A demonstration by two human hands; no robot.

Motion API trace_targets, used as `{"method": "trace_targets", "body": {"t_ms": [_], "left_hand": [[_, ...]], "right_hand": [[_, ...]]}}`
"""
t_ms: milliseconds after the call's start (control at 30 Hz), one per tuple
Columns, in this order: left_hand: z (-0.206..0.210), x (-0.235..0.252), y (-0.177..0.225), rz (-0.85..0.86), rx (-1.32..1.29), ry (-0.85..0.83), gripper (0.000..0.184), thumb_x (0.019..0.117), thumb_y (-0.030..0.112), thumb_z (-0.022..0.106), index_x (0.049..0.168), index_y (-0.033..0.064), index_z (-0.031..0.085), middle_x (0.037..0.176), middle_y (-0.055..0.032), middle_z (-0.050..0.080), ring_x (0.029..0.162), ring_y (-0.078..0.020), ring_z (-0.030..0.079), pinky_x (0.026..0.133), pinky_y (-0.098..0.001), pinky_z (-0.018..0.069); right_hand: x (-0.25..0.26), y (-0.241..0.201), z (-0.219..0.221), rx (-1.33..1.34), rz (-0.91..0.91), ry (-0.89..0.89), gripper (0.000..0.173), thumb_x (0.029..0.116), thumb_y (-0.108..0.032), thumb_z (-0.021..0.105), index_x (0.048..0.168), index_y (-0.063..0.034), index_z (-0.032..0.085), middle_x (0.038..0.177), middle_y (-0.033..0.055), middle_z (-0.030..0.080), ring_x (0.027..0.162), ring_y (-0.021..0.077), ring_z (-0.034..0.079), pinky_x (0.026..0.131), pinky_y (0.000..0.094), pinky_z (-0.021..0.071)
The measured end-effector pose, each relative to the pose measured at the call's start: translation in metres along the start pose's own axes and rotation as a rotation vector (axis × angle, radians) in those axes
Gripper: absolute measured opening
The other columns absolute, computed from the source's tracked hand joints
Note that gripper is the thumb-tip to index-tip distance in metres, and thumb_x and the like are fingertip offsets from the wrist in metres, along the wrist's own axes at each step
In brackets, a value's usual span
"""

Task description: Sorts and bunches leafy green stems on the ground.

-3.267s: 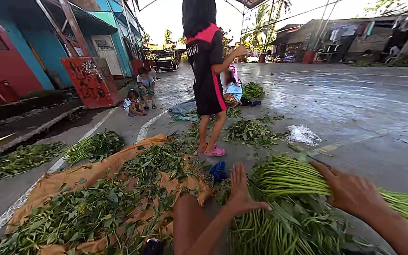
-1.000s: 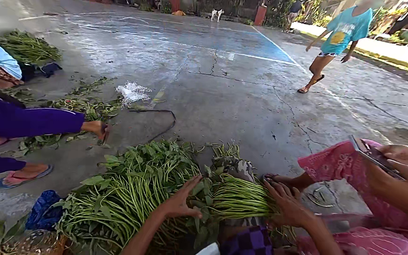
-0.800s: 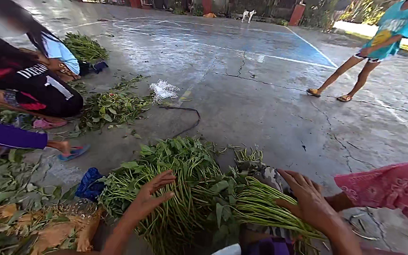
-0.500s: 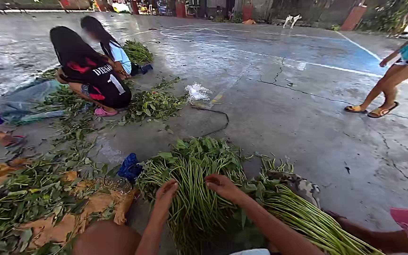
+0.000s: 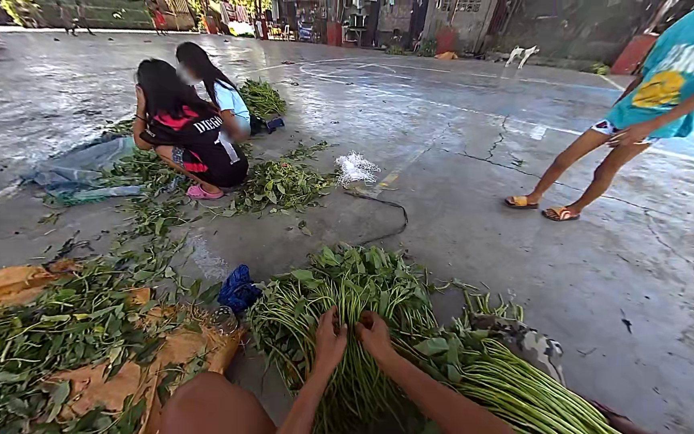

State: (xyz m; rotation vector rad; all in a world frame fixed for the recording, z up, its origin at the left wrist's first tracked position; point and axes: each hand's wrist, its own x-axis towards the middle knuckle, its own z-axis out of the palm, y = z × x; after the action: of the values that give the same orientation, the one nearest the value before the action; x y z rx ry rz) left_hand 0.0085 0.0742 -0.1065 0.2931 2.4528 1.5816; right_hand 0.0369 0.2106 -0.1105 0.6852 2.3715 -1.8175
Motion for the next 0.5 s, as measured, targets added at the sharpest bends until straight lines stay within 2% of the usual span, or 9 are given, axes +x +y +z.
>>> {"method": "trace_targets", "body": {"t_ms": [67, 167, 267, 333, 400, 433, 500], "left_hand": [[0.005, 0.007, -0.004, -0.020, 0.038, -0.006, 0.054, 0.1013, 0.007, 0.054, 0.151, -0.0064, 0.038, 0.147, -0.0279, 0.048, 0.130, -0.0366, 0.054, 0.109, -0.0449, 0.0448], [0.004, 0.016, -0.007, -0.028, 0.060, 0.001, 0.044, 0.1023, 0.013, 0.058, 0.140, -0.0081, 0.052, 0.127, -0.0258, 0.063, 0.119, -0.0348, 0.062, 0.106, -0.0451, 0.0466], [-0.002, 0.022, -0.004, -0.041, 0.060, -0.064, 0.031, 0.0999, 0.017, 0.064, 0.120, -0.0068, 0.065, 0.111, -0.0217, 0.068, 0.105, -0.0291, 0.066, 0.098, -0.0437, 0.0501], [-0.006, 0.021, -0.001, -0.023, -0.062, -0.081, 0.023, 0.0985, 0.013, 0.064, 0.111, -0.0054, 0.068, 0.102, -0.0168, 0.068, 0.094, -0.0217, 0.065, 0.090, -0.0385, 0.0521], [-0.009, 0.017, 0.009, -0.005, -0.257, -0.062, 0.015, 0.0983, 0.010, 0.062, 0.104, -0.0031, 0.068, 0.095, -0.0094, 0.065, 0.086, -0.0135, 0.062, 0.081, -0.0314, 0.0522], [-0.013, 0.014, 0.017, -0.015, -0.349, -0.061, 0.014, 0.0992, 0.009, 0.061, 0.104, -0.0021, 0.067, 0.095, -0.0076, 0.065, 0.086, -0.0121, 0.062, 0.078, -0.0302, 0.0529], [-0.020, 0.007, 0.029, -0.040, -0.465, -0.069, 0.011, 0.1005, 0.008, 0.061, 0.103, -0.0002, 0.067, 0.094, -0.0055, 0.065, 0.087, -0.0123, 0.063, 0.076, -0.0305, 0.0544]], "right_hand": [[0.010, -0.007, 0.001, -0.030, -0.016, 0.002, 0.043, 0.1018, -0.015, 0.060, 0.139, 0.0060, 0.052, 0.124, 0.0236, 0.064, 0.110, 0.0309, 0.066, 0.098, 0.0439, 0.0532], [0.020, -0.013, 0.006, -0.019, 0.013, 0.004, 0.041, 0.1022, -0.017, 0.061, 0.136, 0.0054, 0.056, 0.123, 0.0229, 0.065, 0.108, 0.0298, 0.067, 0.096, 0.0439, 0.0526], [0.021, -0.015, 0.004, 0.047, 0.038, -0.009, 0.030, 0.1002, -0.014, 0.064, 0.123, 0.0050, 0.062, 0.113, 0.0200, 0.066, 0.097, 0.0253, 0.065, 0.088, 0.0415, 0.0524], [0.015, -0.021, -0.006, 0.124, 0.004, -0.015, 0.023, 0.0976, -0.009, 0.066, 0.115, 0.0057, 0.065, 0.106, 0.0167, 0.067, 0.094, 0.0207, 0.063, 0.087, 0.0379, 0.0515], [0.006, -0.035, -0.019, 0.240, -0.053, -0.019, 0.014, 0.0984, -0.004, 0.063, 0.109, 0.0050, 0.063, 0.097, 0.0108, 0.064, 0.086, 0.0143, 0.059, 0.080, 0.0319, 0.0499], [0.002, -0.044, -0.025, 0.305, -0.055, -0.027, 0.013, 0.1010, -0.003, 0.059, 0.111, 0.0036, 0.059, 0.096, 0.0092, 0.063, 0.086, 0.0132, 0.060, 0.077, 0.0310, 0.0505], [-0.006, -0.062, -0.033, 0.418, 0.001, -0.052, 0.019, 0.1066, -0.008, 0.051, 0.124, -0.0006, 0.053, 0.105, 0.0100, 0.066, 0.094, 0.0165, 0.064, 0.081, 0.0351, 0.0533]]}}
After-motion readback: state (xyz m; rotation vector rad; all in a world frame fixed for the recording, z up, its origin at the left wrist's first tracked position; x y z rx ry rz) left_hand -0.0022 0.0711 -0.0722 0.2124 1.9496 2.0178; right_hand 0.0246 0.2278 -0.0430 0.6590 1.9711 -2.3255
